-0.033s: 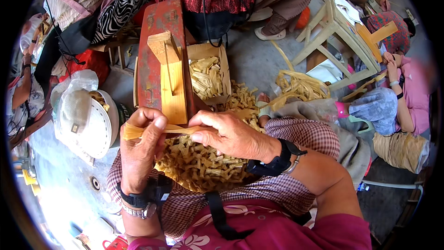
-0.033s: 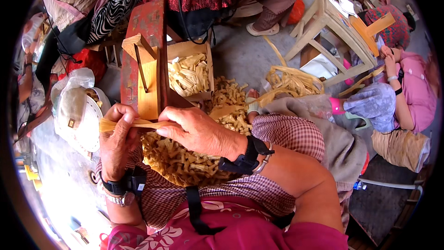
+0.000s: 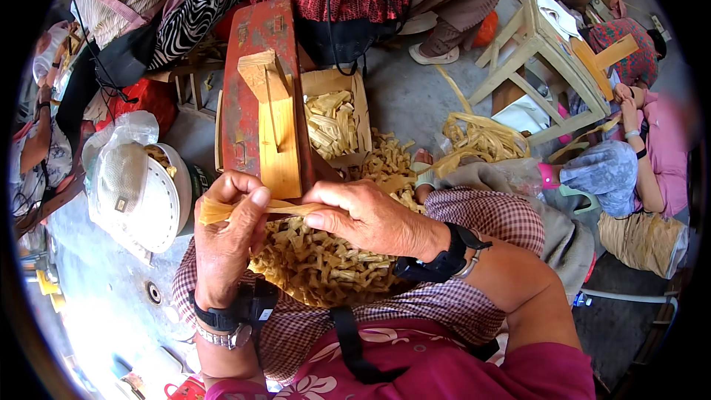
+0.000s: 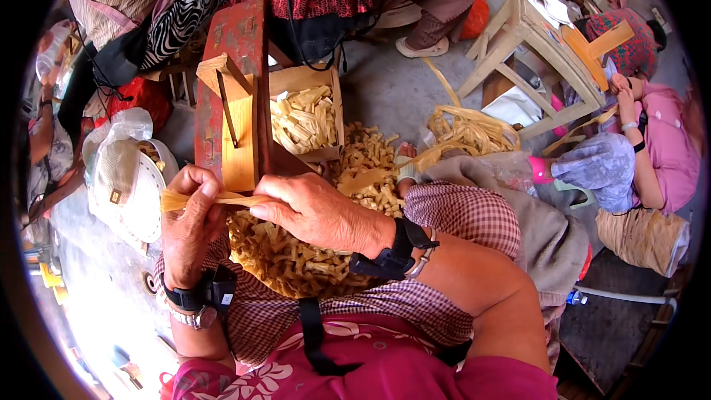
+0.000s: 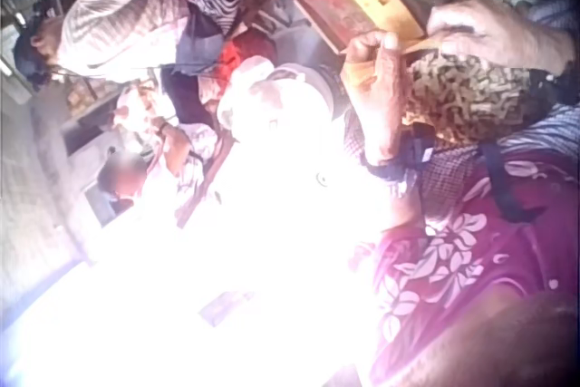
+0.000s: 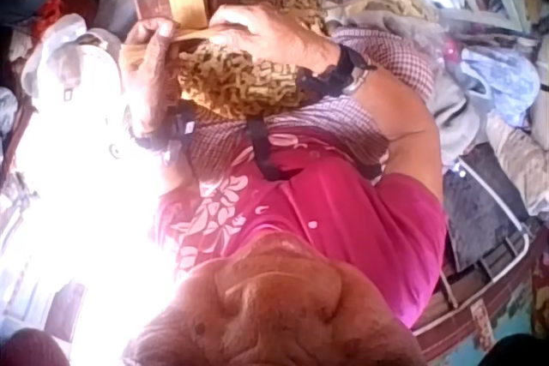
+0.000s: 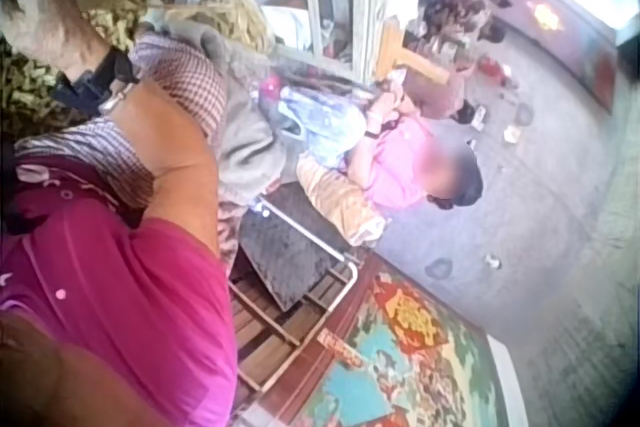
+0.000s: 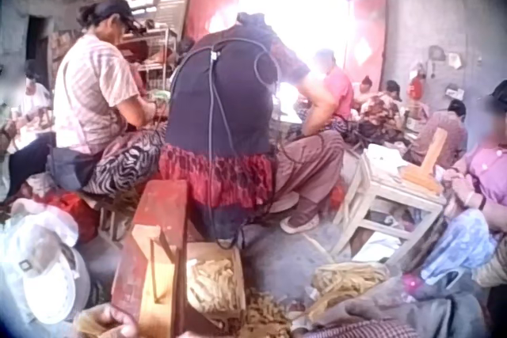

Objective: The person processes strips of dried agricultural material by hand, folding and winding them into small, compact bundles and placing them onto a pile in their lap.

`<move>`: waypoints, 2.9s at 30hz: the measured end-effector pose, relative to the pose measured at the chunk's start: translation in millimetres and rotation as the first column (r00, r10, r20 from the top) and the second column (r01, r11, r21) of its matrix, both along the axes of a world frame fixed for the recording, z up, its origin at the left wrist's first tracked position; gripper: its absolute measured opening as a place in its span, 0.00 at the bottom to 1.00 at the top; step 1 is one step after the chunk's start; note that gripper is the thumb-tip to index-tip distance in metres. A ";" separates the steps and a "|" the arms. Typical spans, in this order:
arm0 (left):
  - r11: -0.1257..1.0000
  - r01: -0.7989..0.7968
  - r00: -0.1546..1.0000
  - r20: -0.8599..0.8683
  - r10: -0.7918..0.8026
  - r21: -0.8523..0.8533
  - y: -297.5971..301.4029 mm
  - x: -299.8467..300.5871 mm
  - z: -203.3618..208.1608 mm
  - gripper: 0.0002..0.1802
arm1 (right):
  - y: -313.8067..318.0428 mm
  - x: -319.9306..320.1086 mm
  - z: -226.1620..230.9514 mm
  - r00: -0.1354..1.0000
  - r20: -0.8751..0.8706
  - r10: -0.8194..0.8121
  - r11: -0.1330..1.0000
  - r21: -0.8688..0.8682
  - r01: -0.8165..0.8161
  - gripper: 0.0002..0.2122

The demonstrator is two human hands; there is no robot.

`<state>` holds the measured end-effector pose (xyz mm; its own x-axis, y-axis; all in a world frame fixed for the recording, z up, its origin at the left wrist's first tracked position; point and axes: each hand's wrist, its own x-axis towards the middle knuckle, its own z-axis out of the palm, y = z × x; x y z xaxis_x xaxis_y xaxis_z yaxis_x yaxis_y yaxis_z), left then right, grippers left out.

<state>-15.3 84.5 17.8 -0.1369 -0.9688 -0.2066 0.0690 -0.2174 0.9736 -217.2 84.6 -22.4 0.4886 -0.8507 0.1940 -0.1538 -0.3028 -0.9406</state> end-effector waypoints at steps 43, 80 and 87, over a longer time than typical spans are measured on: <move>0.826 0.530 0.841 -0.247 -0.482 0.191 78.4 -20.6 -68.8 0.21 | 85.0 4.8 23.3 0.996 -0.081 0.026 0.982 -0.186 -0.041 0.10; 0.695 0.381 0.772 0.623 0.124 -0.610 154.2 -18.6 -22.9 0.08 | 148.7 27.4 -5.5 0.930 0.009 -0.368 0.889 0.296 0.349 0.14; 0.641 0.418 0.783 0.613 0.105 -0.644 156.4 -19.1 -33.9 0.13 | 149.5 16.5 -13.4 0.971 -0.037 -0.238 0.945 0.224 0.240 0.17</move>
